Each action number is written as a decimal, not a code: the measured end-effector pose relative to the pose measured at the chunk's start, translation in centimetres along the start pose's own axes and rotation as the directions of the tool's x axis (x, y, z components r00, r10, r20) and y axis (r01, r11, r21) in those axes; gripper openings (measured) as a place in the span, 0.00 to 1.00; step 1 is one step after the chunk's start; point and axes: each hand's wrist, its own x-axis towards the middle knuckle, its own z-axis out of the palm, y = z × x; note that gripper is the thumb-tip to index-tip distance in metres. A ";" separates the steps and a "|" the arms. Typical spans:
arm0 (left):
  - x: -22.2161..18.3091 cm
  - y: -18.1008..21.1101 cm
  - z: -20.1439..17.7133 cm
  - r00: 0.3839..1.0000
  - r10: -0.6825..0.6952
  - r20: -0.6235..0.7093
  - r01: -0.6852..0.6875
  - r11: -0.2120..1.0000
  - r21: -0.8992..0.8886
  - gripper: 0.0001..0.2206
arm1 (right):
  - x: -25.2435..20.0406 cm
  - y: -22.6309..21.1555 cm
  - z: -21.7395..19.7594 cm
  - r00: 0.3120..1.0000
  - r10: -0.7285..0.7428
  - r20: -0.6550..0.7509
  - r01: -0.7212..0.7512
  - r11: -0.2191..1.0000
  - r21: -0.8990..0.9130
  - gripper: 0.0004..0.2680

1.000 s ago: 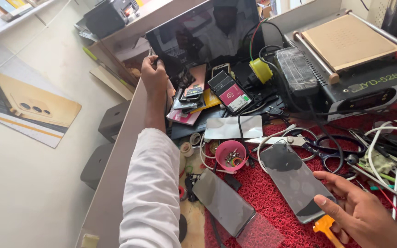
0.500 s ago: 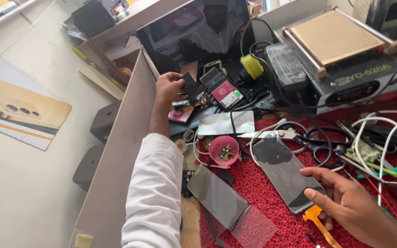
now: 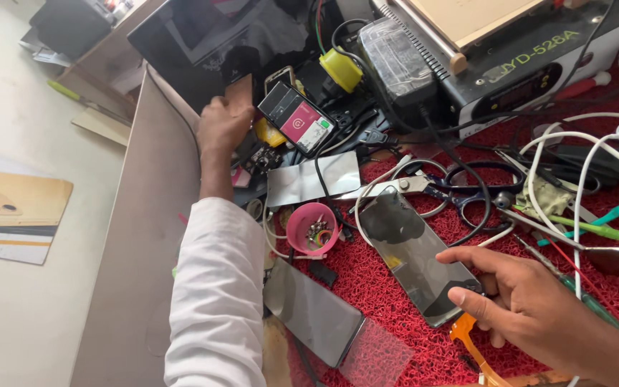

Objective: The person uses a metal scraper to remove adhesive residue from the edges of a smartphone screen. They then pick up a replacement screen, peel off a protective film, and inspect the back of the new screen.

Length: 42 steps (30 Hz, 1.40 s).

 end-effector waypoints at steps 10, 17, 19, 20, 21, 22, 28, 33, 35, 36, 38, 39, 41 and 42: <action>1.9 -3.4 0.9 0.979 -0.175 0.103 0.201 0.900 -0.386 0.24 | 0.4 0.3 0.0 1.000 0.011 0.014 -0.011 1.000 0.010 0.18; 0.6 -2.4 0.1 0.980 -0.162 0.112 0.178 0.972 -0.151 0.33 | 0.3 0.5 0.3 0.999 -0.008 -0.052 0.006 0.999 -0.044 0.19; -0.4 -1.2 0.1 0.978 -0.174 0.114 0.172 0.985 0.021 0.32 | 0.4 0.6 0.4 0.995 -0.077 -0.067 0.078 0.997 0.012 0.22; -0.8 -0.7 0.0 0.977 -0.179 0.114 0.167 0.980 0.105 0.32 | 0.5 0.7 0.4 0.991 -0.112 -0.078 0.115 0.993 0.039 0.24; -1.0 -0.4 -0.2 0.978 -0.185 0.098 0.176 0.980 0.097 0.29 | 0.5 0.8 0.4 0.989 -0.126 -0.079 0.130 0.990 0.049 0.24; -1.2 -0.1 -0.4 0.978 -0.191 0.082 0.184 0.979 0.088 0.26 | 0.5 1.0 0.4 0.987 -0.140 -0.081 0.145 0.988 0.059 0.25; -1.7 -1.3 -2.1 0.997 -0.081 -0.003 0.081 0.994 -0.076 0.17 | 0.8 2.0 0.3 0.967 -0.254 -0.007 0.252 0.957 0.147 0.29; -2.3 -0.3 -1.7 0.996 0.079 -0.034 -0.078 0.997 0.023 0.19 | 0.7 2.1 0.3 0.972 -0.235 0.022 0.229 0.962 0.151 0.30; -2.6 -0.2 -1.0 0.997 0.060 -0.039 -0.060 0.998 -0.008 0.13 | 0.5 2.2 0.2 0.964 -0.262 0.047 0.250 0.953 0.169 0.30; -2.5 -0.2 -0.7 0.997 0.064 -0.053 -0.063 0.998 0.012 0.10 | 0.5 2.2 0.1 0.947 -0.316 0.056 0.301 0.934 0.190 0.30; -2.1 -0.2 -0.3 0.994 0.076 -0.080 -0.072 0.996 0.051 0.08 | 0.4 2.3 0.1 0.904 -0.423 0.066 0.398 0.887 0.236 0.29; -1.8 -0.4 -0.2 0.990 0.092 -0.103 -0.088 0.995 0.042 0.07 | 0.4 2.4 0.0 0.880 -0.471 0.060 0.443 0.861 0.251 0.29; -1.4 -0.8 -0.3 0.982 0.118 -0.149 -0.116 0.993 0.024 0.07 | 0.3 2.3 0.0 0.826 -0.562 0.049 0.528 0.802 0.279 0.29; -1.4 -1.0 -0.3 0.968 0.170 -0.185 -0.179 0.983 -0.031 0.08 | 0.3 2.3 0.0 0.861 -0.505 0.063 0.474 0.841 0.262 0.29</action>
